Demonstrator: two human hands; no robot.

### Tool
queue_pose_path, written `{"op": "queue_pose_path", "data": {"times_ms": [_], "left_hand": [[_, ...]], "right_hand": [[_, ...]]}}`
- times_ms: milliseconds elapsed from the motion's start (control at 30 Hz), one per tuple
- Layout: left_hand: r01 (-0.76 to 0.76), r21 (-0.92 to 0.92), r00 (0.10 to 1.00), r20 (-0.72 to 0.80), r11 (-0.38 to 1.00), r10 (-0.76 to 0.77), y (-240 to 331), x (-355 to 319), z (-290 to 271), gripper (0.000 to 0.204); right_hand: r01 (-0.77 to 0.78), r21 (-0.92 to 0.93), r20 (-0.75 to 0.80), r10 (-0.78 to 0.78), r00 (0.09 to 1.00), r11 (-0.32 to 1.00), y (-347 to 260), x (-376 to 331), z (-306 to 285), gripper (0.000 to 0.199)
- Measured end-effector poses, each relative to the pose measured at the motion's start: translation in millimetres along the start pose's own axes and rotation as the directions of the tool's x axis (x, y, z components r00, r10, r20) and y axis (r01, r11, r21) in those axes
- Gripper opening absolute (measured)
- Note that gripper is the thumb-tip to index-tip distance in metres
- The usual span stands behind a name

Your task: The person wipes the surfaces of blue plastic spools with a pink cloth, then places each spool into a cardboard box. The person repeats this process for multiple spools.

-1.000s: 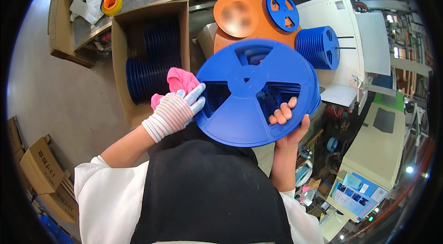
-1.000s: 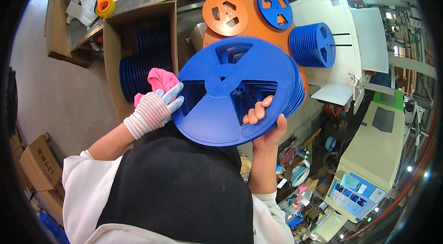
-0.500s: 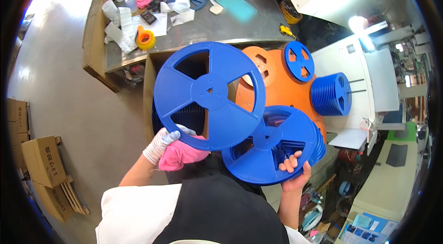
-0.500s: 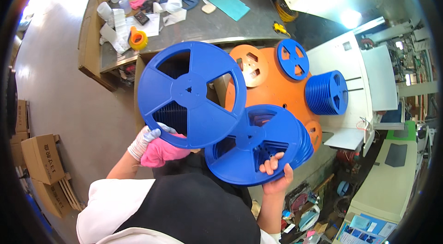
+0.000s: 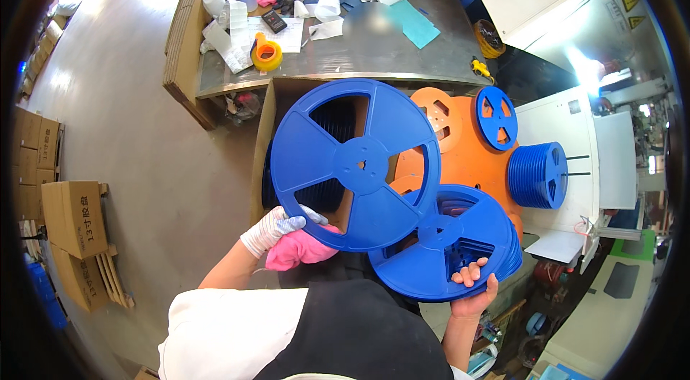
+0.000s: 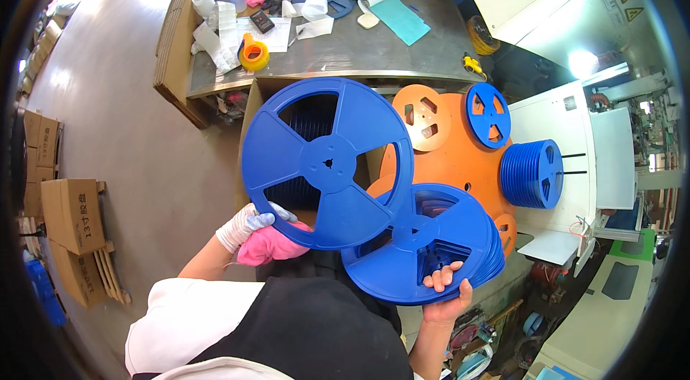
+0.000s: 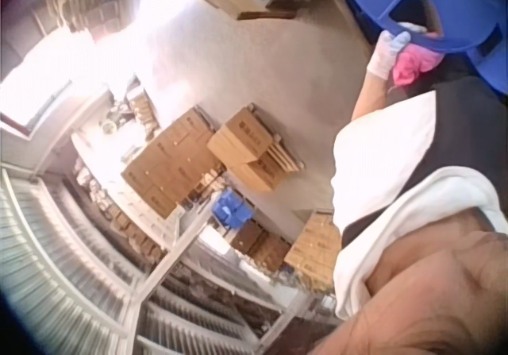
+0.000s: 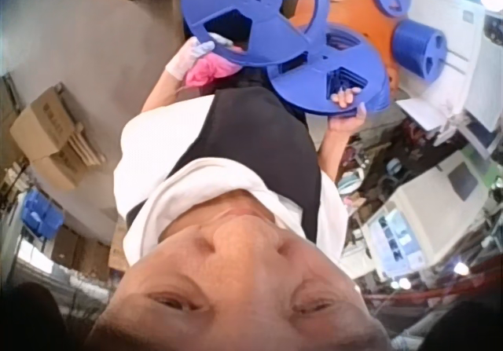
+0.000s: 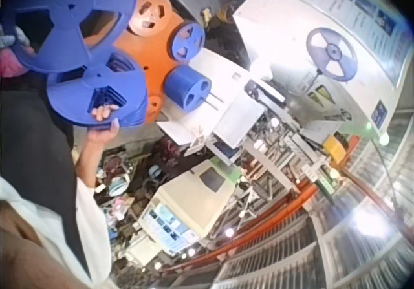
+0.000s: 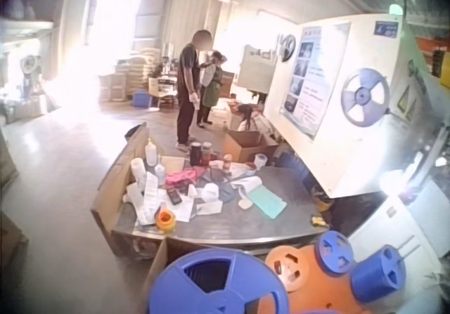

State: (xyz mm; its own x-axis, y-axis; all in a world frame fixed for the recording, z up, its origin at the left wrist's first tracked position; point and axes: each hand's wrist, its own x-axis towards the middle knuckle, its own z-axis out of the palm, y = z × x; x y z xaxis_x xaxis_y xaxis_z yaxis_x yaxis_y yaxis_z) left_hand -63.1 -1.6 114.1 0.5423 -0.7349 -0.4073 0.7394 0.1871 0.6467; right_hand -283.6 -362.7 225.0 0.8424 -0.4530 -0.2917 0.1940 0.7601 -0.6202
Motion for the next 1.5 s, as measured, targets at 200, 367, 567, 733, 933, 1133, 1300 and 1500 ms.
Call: {"op": "queue_pose_path", "data": {"times_ms": [200,367,567,733,933,1133,1300,1500], "left_hand": [[-0.013,0.068,1.0,-0.004,0.998,0.013,-0.6,-5.0,-2.5,0.044],[-0.026,0.167,0.992,-0.118,0.986,0.046,-0.2,-12.6,-19.3,0.03],[0.297,0.803,0.856,-0.464,0.516,0.228,-27.6,18.9,-83.1,0.021],[0.583,0.763,0.692,-0.646,0.277,0.322,-70.0,90.5,-140.3,0.026],[0.601,0.781,0.725,-0.622,0.17,0.296,-105.5,138.8,-164.9,0.03],[0.656,0.75,0.734,-0.66,0.085,0.161,-122.2,143.7,-153.2,0.03],[0.595,0.689,0.729,-0.68,0.414,0.084,-113.2,134.6,-144.1,0.06],[0.21,0.952,0.929,-0.266,0.223,0.259,-80.0,123.4,-78.6,0.08]], "right_hand": [[0.014,0.014,-0.048,-0.013,0.999,1.0,4.8,-3.7,-4.4,0.035],[0.022,0.039,-0.075,-0.019,0.997,0.999,7.2,-8.2,-8.8,0.034],[0.033,0.012,-0.054,-0.032,0.998,0.999,9.2,-15.7,-12.5,0.033],[0.054,0.043,-0.118,-0.049,0.992,0.998,10.6,-20.9,-16.7,0.034],[0.046,0.013,-0.113,-0.045,0.993,0.999,8.2,-26.1,-19.0,0.034],[0.077,0.003,-0.131,-0.076,0.988,0.997,9.7,-29.3,-16.8,0.034],[0.104,0.03,-0.084,-0.101,0.991,0.994,12.6,-29.9,-16.8,0.031],[0.125,0.189,0.142,-0.154,0.978,0.974,-1.4,-37.0,-28.3,0.032]]}}
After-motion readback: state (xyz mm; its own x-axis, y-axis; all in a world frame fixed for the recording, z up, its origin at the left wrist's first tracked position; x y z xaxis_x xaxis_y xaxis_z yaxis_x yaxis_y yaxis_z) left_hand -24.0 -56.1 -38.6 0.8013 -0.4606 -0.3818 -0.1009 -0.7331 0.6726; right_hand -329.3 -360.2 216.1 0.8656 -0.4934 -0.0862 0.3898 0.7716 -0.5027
